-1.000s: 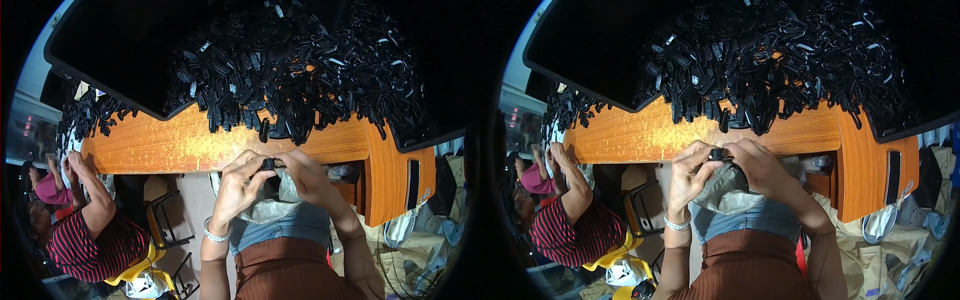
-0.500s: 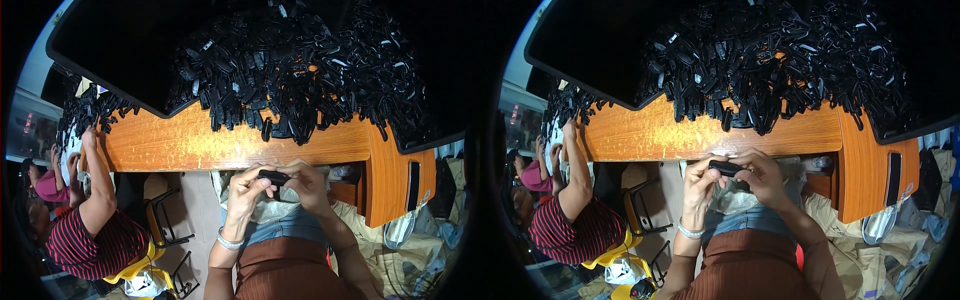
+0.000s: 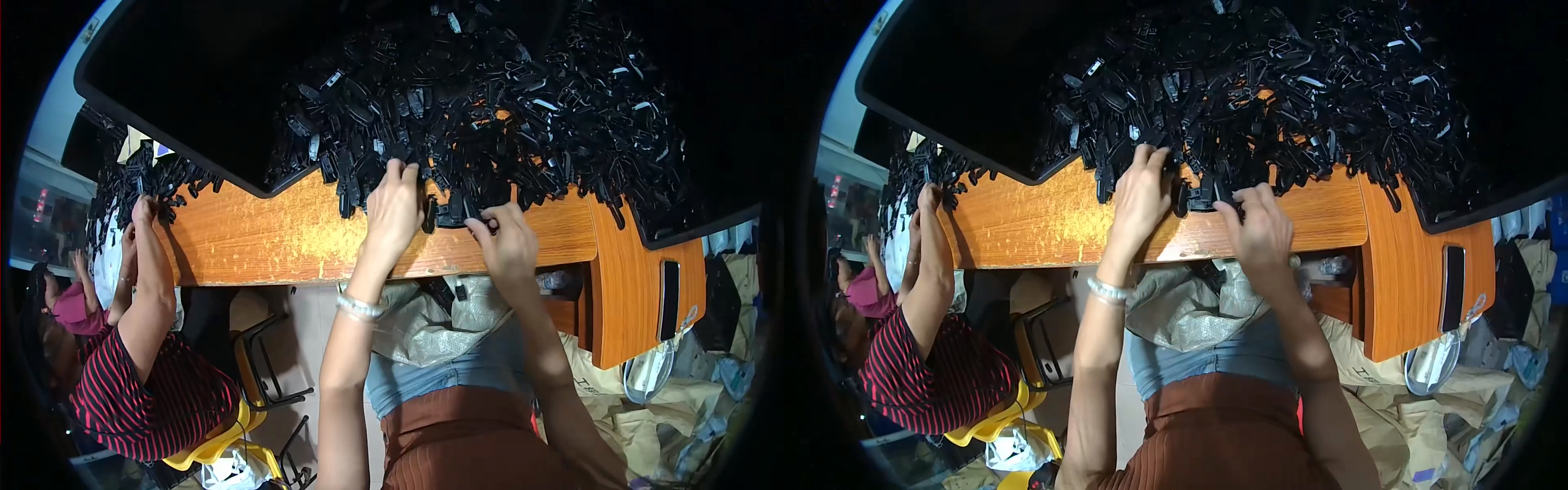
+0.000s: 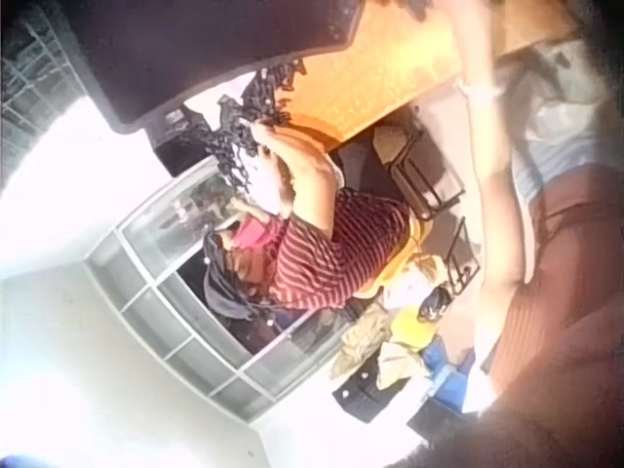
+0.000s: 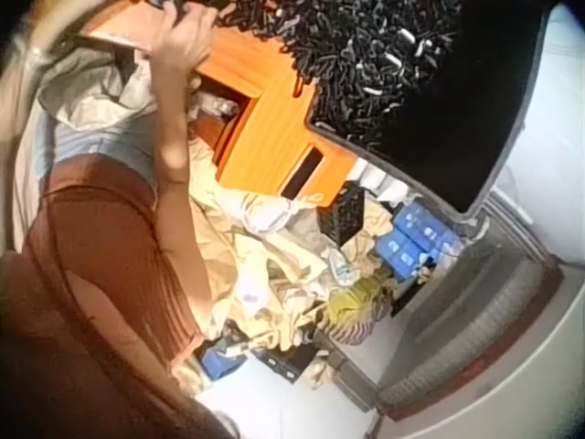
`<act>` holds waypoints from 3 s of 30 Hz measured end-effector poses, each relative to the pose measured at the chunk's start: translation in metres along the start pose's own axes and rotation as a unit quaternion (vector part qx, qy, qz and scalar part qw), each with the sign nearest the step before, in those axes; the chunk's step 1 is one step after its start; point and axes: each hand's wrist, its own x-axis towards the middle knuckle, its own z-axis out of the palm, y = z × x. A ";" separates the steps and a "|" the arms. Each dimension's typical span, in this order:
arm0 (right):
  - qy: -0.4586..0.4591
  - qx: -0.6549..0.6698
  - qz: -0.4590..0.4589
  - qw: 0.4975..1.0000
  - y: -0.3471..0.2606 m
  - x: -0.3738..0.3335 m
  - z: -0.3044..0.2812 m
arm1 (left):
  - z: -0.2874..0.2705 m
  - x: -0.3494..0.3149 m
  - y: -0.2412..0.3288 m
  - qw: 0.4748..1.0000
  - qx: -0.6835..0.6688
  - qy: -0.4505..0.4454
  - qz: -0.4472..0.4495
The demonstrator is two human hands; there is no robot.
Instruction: Sorting small black plastic components from a large pile on a table into a collection bag.
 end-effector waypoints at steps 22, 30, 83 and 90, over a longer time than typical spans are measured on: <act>-0.171 0.231 -0.084 0.954 -0.021 -0.007 -0.032 | -0.025 -0.071 0.033 0.870 -0.472 -0.046 -0.137; -0.150 0.102 -0.193 0.964 -0.022 -0.017 -0.029 | -0.027 -0.079 0.040 0.894 -0.422 -0.019 -0.147; -0.086 0.482 0.110 0.865 -0.025 0.002 -0.028 | -0.011 -0.065 0.031 0.835 -0.516 -0.010 -0.191; -0.252 0.248 -0.074 0.932 -0.024 -0.002 -0.037 | -0.032 -0.087 0.045 0.904 -0.411 -0.007 -0.114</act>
